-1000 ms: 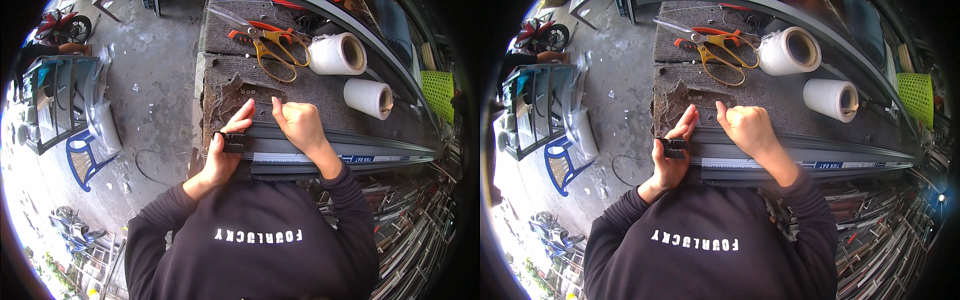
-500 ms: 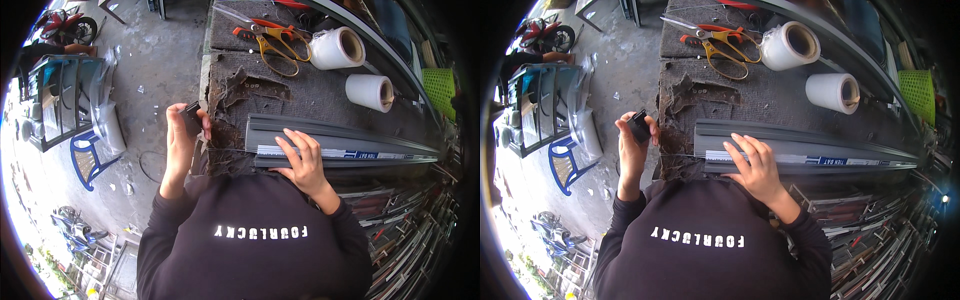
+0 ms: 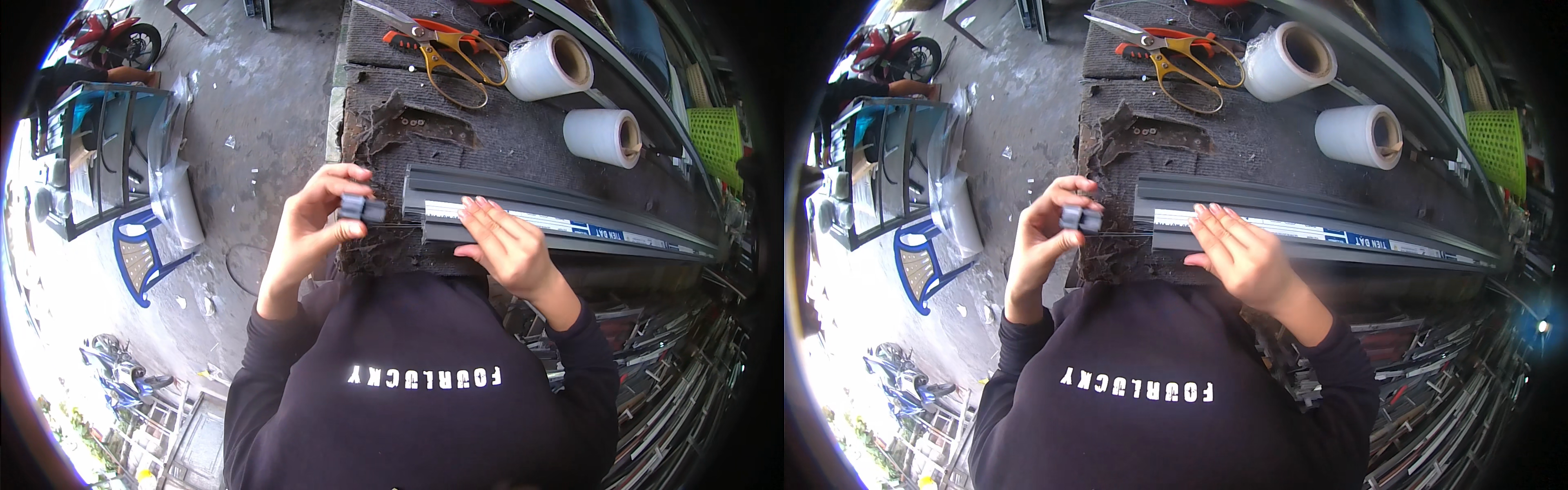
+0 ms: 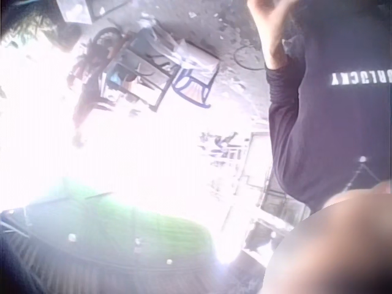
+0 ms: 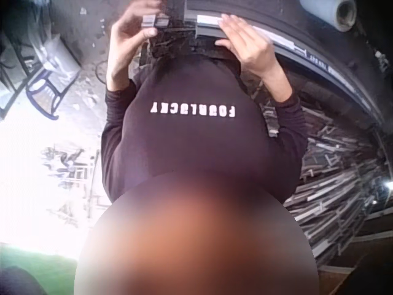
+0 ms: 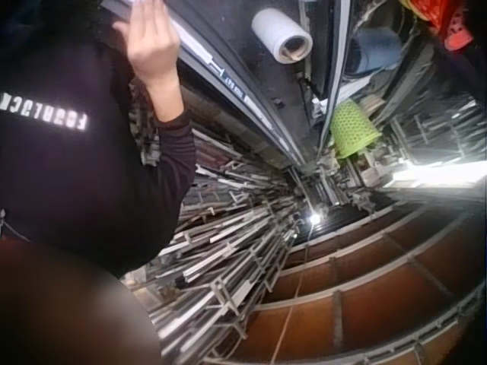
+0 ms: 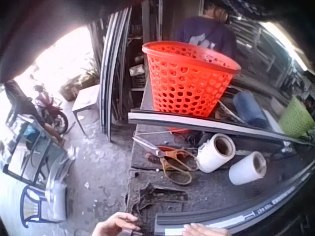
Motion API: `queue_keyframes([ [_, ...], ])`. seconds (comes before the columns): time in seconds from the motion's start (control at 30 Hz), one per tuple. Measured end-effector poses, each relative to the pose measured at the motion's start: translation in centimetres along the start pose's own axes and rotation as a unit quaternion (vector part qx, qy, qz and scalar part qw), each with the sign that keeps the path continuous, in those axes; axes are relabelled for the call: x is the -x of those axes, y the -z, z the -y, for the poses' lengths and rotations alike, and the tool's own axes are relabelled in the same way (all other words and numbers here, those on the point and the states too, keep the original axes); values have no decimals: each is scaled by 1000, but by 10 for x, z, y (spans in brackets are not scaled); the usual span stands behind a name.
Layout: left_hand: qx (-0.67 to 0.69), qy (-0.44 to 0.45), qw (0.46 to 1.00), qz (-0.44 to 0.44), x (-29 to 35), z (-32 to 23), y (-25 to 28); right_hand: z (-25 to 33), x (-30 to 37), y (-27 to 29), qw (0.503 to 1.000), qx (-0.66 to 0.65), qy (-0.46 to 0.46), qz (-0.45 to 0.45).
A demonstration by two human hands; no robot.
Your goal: The person assembles small metal profile components on a workbench. They insert a black plastic piece into a metal profile, apply tape, and use scissors to trim a thin strip. The person then inserts a small metal piece into the profile and continues assembling parts.
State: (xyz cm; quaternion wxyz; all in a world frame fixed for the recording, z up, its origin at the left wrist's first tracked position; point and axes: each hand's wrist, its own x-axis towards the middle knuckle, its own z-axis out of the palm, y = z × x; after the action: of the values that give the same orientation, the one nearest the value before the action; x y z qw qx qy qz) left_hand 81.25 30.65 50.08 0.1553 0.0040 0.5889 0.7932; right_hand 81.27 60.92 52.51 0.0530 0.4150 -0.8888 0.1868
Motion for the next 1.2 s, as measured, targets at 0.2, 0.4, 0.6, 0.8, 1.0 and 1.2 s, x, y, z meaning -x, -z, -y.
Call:
queue_keyframes([
  [0.2, -186, 0, 970, 155, 2, -13, -14, -14, -24, 19, 995, -82, -58, 15],
  [0.4, -141, -79, 984, 77, -4, -7, -25, -23, -34, 19, 999, -44, -23, -7],
  [0.6, 55, -12, 998, 7, -19, 14, -28, -15, -30, 14, 998, -26, -47, -11],
  [0.8, 73, -7, 997, -31, -15, 16, -28, -18, -31, 16, 998, -14, -53, 15],
  [1.0, 97, 15, 994, -47, -7, 17, -29, -20, -33, 17, 998, -21, -55, 12],
  [1.2, -63, 35, 997, -30, -6, 13, -28, -20, -34, 16, 998, -32, -61, 8],
])
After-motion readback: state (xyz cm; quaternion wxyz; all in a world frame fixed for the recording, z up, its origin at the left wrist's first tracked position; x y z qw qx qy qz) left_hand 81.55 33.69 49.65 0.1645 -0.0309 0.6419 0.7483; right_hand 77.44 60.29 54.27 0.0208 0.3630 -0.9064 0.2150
